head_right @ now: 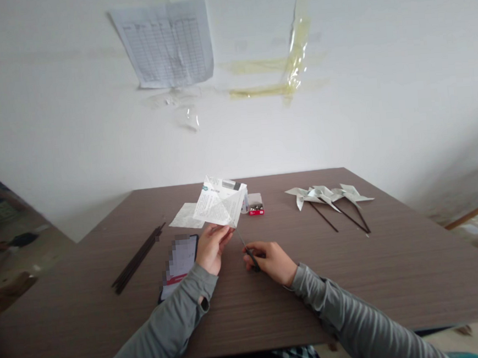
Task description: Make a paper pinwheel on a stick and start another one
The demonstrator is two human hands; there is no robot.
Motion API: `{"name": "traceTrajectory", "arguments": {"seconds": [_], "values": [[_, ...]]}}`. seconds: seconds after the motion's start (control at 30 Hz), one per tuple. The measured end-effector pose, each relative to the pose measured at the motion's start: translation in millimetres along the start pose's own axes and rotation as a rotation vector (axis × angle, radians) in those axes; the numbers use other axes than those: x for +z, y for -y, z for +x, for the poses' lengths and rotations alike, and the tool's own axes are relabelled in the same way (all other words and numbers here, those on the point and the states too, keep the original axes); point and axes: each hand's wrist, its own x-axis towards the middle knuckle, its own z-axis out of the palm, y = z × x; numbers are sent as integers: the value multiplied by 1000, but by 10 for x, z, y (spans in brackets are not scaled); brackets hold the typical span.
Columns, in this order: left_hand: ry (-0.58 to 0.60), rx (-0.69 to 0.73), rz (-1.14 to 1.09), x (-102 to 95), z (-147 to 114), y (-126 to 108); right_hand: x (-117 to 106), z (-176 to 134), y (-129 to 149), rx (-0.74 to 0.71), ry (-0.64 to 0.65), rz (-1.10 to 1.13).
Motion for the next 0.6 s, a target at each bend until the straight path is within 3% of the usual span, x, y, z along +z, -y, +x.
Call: {"name": "traceTrajectory", "arguments": {"seconds": [0.6], "values": [[11,-2,0,-60,73,51,-29,52,-171,-43,31,-26]]}}
